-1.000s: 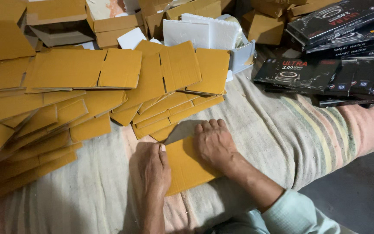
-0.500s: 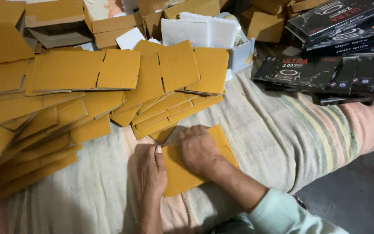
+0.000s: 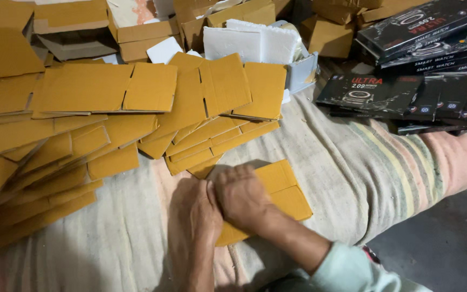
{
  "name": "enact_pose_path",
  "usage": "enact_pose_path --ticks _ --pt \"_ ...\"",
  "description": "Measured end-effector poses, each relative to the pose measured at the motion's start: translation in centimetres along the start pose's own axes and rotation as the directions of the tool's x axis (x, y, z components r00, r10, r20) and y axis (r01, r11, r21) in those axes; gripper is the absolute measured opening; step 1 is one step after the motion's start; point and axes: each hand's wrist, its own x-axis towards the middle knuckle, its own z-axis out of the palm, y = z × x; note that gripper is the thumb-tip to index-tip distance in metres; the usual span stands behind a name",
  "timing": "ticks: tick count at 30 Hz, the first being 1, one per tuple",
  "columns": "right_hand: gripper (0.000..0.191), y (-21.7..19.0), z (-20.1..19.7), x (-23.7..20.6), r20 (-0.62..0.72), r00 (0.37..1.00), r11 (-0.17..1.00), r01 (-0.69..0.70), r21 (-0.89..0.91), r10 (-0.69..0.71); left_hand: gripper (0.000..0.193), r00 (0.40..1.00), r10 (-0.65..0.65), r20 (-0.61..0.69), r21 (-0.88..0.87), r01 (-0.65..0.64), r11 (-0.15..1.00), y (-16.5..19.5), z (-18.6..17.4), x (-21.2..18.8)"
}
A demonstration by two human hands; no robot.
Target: The person folds flat die-cut cardboard boxes into open rectangular boxes, pressing the flaps and creases flat by hand, and stacks the finished boxes on the work surface beside a pile of flat blanks and packaged smart watch boxes.
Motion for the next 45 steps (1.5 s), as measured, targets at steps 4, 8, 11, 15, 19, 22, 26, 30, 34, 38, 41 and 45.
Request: enact_pose_path --ticks 4,8,11,15,19,22,26,30,34,38,41,45 --pt "0.033 -0.1 -0.6 0.4 0.179 0.983 0.998 -0.039 0.039 0.032 0.048 0.989 0.112 -0.102 0.075 -0.104 0.992 0.0 -0.4 -0.1" --pt "0.040 3.1 -1.0 -0.2 0.274 0.957 0.993 -0.076 -0.086 0.097 0.046 0.990 0.105 -0.091 0.105 -0.095 0.990 0.3 -0.4 -0.2" --pt "0.036 5.9 -1.2 -1.7 0.200 0.963 0.981 -0.165 -0.104 0.183 0.044 0.980 0.167 -0.112 0.074 -0.160 0.984 1.0 -0.6 -0.3" --pt "0.029 6.7 -1.3 -2.8 0.140 0.947 0.957 -0.284 -0.059 0.289 0.042 0.998 0.054 -0.030 0.080 -0.051 0.995 2.0 -1.3 -0.7" --pt "0.051 3.6 -1.2 -2.1 0.083 0.992 0.951 -0.068 -0.302 0.097 0.046 0.995 -0.058 0.084 0.027 0.056 0.998 2.7 -1.5 -0.8" --pt "0.037 0.8 -1.2 -1.5 0.202 0.979 0.999 0.019 -0.040 -0.010 0.046 0.999 0.000 0.052 0.019 -0.001 1.000 2.6 -1.5 -0.8" --pt "0.053 1.0 -1.2 -1.5 0.184 0.978 0.993 -0.109 0.039 0.100 0.042 0.993 0.121 -0.019 0.082 -0.119 0.990 2.0 -1.4 -0.8" --pt "0.064 4.7 -1.1 -3.9 0.126 0.976 0.980 -0.167 -0.110 0.180 0.038 0.981 0.189 -0.039 0.185 -0.179 0.966 1.7 -1.6 -0.9" --pt "0.056 7.5 -1.1 -6.3 -0.142 0.961 0.963 -0.251 -0.100 0.236 0.041 0.936 0.329 -0.126 0.183 -0.304 0.935 2.5 -1.4 -1.8" --pt "0.060 6.4 -1.3 -7.7 -0.171 0.973 0.983 -0.167 -0.075 0.153 0.056 0.726 0.681 -0.095 0.442 -0.582 0.682 3.8 -1.0 -4.7" --pt "0.065 4.1 -1.5 -8.5 -0.107 0.994 0.999 -0.013 -0.038 0.009 0.094 0.645 0.762 0.056 0.443 -0.700 0.560 4.0 -1.4 -6.5" --pt "0.071 3.3 -2.2 -9.9 -0.073 0.985 0.975 0.166 0.147 -0.157 0.120 0.625 0.751 0.214 0.428 -0.751 0.503 3.2 -2.7 -6.9"
